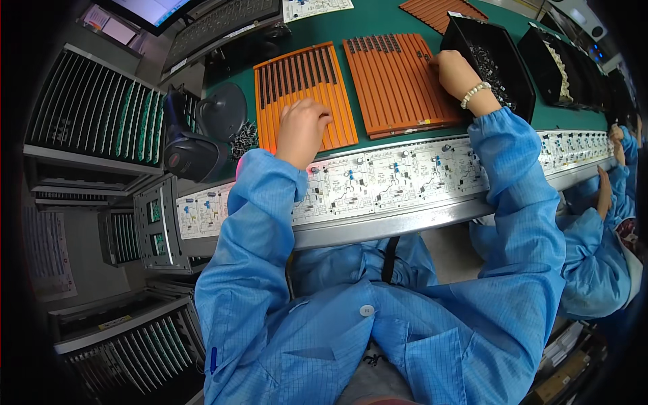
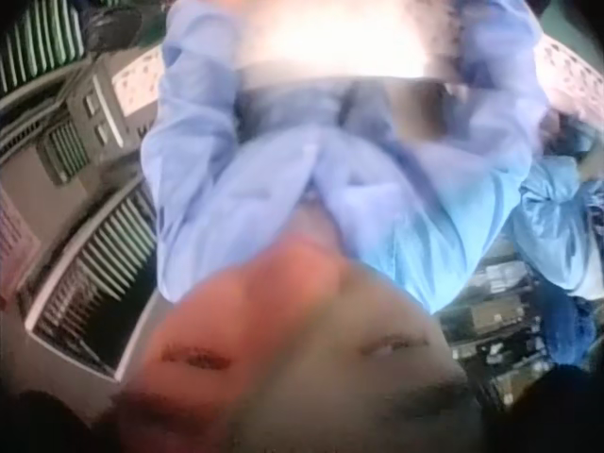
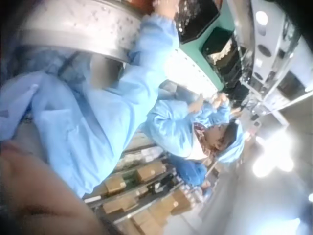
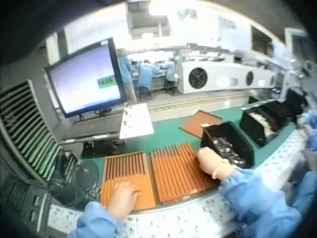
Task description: Manually assembling electronic components onto a long strip of circuit boards at an assembly line.
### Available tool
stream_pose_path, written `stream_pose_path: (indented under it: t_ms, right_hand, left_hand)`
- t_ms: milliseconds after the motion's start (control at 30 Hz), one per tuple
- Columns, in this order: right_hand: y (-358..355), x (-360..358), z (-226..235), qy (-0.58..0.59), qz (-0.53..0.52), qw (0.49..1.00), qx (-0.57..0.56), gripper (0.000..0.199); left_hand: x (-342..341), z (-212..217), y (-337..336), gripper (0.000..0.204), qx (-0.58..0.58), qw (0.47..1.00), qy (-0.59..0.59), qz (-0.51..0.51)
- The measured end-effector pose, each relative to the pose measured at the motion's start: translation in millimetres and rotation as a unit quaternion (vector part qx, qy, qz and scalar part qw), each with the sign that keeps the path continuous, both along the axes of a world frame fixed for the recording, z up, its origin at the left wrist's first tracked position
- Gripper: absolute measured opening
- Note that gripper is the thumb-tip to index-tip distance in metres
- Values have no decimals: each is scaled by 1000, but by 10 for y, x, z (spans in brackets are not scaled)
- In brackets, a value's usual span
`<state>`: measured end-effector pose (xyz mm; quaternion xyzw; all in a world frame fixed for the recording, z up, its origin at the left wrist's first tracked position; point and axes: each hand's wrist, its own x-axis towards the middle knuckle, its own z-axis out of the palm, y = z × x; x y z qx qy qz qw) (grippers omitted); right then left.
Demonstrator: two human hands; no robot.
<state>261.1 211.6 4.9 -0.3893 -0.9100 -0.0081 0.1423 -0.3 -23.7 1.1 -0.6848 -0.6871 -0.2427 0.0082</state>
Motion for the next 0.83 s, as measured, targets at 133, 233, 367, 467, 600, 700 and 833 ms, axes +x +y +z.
stream_pose_path:
  t_ms: [133,233,367,467,600,700,833]
  right_hand:
    - [81,-54,31,-14,-9,1000,12,17]
    - [69,-63,60,-24,-3,1000,11,14]
    - [-43,-84,210,-32,19,999,-14,9]
    - [-28,-49,238,-25,46,998,-30,6]
    - [-23,-20,272,-43,46,997,-32,11]
    - [-61,-50,297,-71,53,995,-38,12]
    - [-48,-105,269,-120,65,990,-26,10]
  left_hand:
    - [-1,11,-15,10,-11,1000,-27,-6]
    - [-4,8,-35,10,-3,1000,-22,-5]
    - [-21,33,-221,9,36,999,-26,0]
    - [-7,183,-475,8,75,996,-52,-5]
    - [-133,335,-1064,8,43,990,-126,-35]
    - [-255,335,-1533,9,-18,995,-95,-37]
    - [-329,140,-2005,9,-102,993,-63,-18]
